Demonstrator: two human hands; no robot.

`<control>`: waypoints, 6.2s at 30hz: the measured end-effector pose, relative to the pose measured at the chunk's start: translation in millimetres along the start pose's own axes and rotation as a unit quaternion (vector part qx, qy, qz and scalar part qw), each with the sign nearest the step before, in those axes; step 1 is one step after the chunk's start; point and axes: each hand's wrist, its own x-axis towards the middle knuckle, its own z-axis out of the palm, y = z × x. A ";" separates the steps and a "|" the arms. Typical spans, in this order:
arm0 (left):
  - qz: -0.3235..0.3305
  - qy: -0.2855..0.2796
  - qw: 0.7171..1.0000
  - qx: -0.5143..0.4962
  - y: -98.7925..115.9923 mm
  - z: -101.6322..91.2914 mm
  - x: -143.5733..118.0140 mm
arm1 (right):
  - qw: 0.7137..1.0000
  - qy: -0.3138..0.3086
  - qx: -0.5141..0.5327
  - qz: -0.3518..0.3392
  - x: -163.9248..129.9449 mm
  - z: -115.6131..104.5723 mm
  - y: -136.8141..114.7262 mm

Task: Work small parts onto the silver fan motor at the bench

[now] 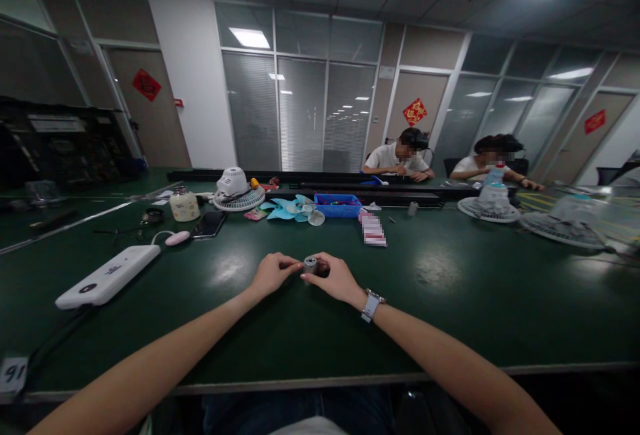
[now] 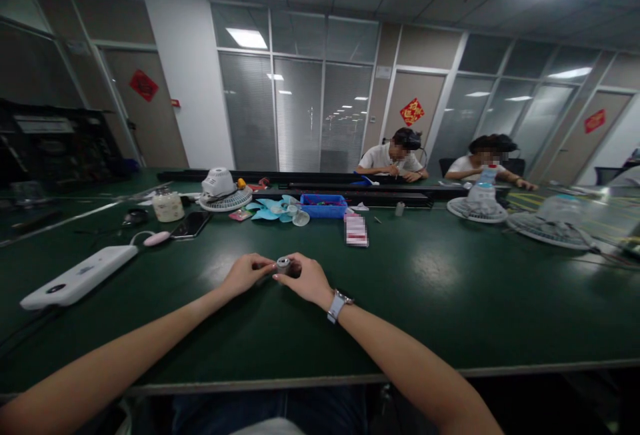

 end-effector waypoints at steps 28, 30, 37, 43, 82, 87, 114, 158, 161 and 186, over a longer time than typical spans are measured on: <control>-0.045 0.022 0.998 -0.035 8.2 -1.4 -0.1 | 0.783 0.432 -0.353 0.274 -11.1 -195.8 126.8; -0.051 0.033 0.997 -0.043 7.5 -0.7 0.4 | 0.796 0.434 -0.383 0.180 -0.9 -168.4 100.3; -0.039 0.051 0.996 -0.056 3.2 3.3 1.3 | 0.955 -0.013 -0.266 -0.132 11.9 -15.9 19.4; -0.031 0.043 0.997 -0.061 3.1 4.3 0.4 | 0.947 -0.091 -0.257 -0.169 10.8 9.8 11.4; -0.034 0.009 0.999 -0.036 10.9 1.0 -2.9 | 0.771 0.389 -0.441 0.244 -14.8 -212.6 107.3; -0.041 0.005 0.998 -0.040 12.9 0.6 -3.3 | 0.773 0.382 -0.437 0.257 -14.4 -212.8 106.2; -0.019 -0.004 1.000 -0.022 7.1 3.0 -2.3 | 0.801 0.341 -0.386 0.305 -22.4 -211.0 142.3; 0.041 -0.050 0.997 0.042 3.1 -8.4 1.6 | 0.997 0.000 -0.080 0.001 -3.9 -2.7 6.8; 0.045 -0.059 0.996 0.046 0.2 -4.9 1.8 | 0.997 0.019 -0.074 0.005 -1.4 -7.9 12.1; -0.029 0.007 0.999 0.025 4.1 -0.6 0.7 | 0.795 0.439 -0.399 0.124 5.6 -144.5 81.7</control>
